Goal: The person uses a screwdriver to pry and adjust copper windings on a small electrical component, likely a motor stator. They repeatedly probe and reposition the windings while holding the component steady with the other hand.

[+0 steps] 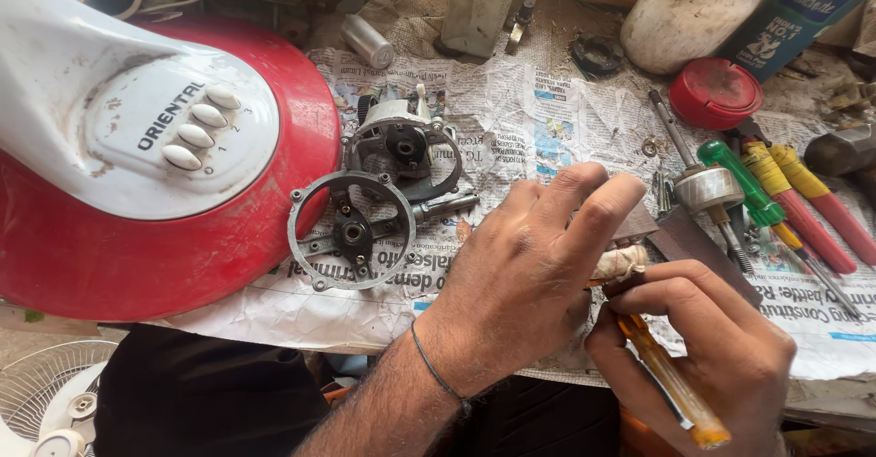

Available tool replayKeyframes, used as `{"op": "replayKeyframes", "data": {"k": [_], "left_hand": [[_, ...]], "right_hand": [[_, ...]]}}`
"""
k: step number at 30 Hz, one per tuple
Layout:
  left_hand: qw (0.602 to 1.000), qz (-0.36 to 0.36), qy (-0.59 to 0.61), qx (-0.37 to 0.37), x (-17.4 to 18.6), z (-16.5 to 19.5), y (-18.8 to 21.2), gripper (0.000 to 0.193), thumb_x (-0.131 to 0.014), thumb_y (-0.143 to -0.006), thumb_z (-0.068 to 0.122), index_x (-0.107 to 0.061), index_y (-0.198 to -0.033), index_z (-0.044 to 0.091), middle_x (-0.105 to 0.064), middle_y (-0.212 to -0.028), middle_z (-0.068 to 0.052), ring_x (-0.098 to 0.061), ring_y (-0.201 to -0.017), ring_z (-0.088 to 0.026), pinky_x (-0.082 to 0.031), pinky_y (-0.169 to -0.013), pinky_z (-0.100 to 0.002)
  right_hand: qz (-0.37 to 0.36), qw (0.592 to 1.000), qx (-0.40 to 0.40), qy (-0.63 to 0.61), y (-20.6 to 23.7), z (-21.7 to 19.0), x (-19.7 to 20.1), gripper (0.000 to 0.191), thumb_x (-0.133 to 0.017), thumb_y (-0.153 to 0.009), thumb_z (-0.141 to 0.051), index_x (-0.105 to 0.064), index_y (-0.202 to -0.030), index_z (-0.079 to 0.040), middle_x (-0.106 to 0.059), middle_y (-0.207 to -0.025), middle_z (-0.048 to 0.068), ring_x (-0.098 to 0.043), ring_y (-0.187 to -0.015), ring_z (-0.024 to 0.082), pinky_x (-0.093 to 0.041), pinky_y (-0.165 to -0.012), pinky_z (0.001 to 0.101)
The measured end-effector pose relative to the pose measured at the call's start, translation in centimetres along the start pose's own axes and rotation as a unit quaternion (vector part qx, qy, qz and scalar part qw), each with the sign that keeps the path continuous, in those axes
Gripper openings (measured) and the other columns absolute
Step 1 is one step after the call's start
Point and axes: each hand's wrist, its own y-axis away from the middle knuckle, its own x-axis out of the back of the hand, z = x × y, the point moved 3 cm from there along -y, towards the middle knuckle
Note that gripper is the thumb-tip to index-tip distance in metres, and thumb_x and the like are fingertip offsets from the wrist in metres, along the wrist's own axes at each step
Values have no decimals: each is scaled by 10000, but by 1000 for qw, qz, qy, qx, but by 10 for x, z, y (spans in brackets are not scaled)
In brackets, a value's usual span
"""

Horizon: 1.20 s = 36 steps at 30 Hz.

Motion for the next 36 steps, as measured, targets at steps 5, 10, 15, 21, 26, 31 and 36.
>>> {"op": "replayKeyframes", "data": {"k": [5, 10, 15, 21, 26, 31, 36], "left_hand": [[999, 1, 46, -10, 5, -3, 0, 683, -762, -817, 45, -411, -1401, 75, -565, -1387, -157, -614, -1185, -392, -515, -1041, -455], [998, 3, 53, -25, 7, 0, -2, 712, -790, -768, 47, -425, -1379, 56, -531, -1454, -179, -560, -1353, -402, -482, -1159, -450], [999, -25, 30, -29, 7, 1, -6, 789, -834, -715, 64, -437, -1396, 65, -516, -1476, -154, -527, -1388, -401, -460, -1199, -486], [997, -72, 41, -9, 6, 2, -5, 833, -821, -662, 42, -439, -1400, 84, -482, -1485, -129, -547, -1293, -397, -488, -1100, -467], [996, -76, 36, -11, 4, 3, -5, 762, -785, -733, 4, -442, -1405, 114, -495, -1482, -104, -578, -1191, -360, -502, -1013, -448], [997, -78, 25, -12, 3, 2, -4, 739, -772, -763, -2, -436, -1412, 108, -499, -1470, -100, -573, -1121, -360, -495, -967, -453], [996, -82, 31, -14, 1, 1, -5, 727, -774, -755, 9, -435, -1392, 94, -501, -1445, -110, -583, -1115, -350, -470, -929, -452]], "right_hand": [[0, 999, 32, -9, -2, 0, 1, 265, -827, -693, -57, -664, -892, 8, -722, -955, 125, -755, -839, 189, -580, -716, 288], [21, 998, 19, -65, -8, 5, 2, 216, -783, -695, -23, -644, -856, 16, -721, -930, 128, -744, -805, 165, -571, -680, 268], [39, 995, -8, -95, -7, 13, -2, 167, -762, -708, 7, -635, -817, 11, -721, -885, 119, -710, -738, 137, -532, -617, 248], [20, 996, -5, -81, -7, 15, -1, 168, -776, -708, 2, -633, -794, 5, -723, -858, 108, -725, -735, 125, -544, -615, 245], [23, 997, -16, -75, -8, 14, 0, 172, -782, -688, 3, -633, -773, 16, -715, -828, 107, -707, -686, 122, -522, -579, 249], [24, 996, -22, -83, -5, 16, -2, 183, -789, -720, -13, -634, -813, 16, -722, -867, 101, -688, -719, 120, -515, -596, 231], [35, 997, -25, -65, -4, 19, -3, 189, -800, -699, 5, -639, -796, 25, -721, -839, 108, -671, -653, 85, -486, -552, 224]]}}
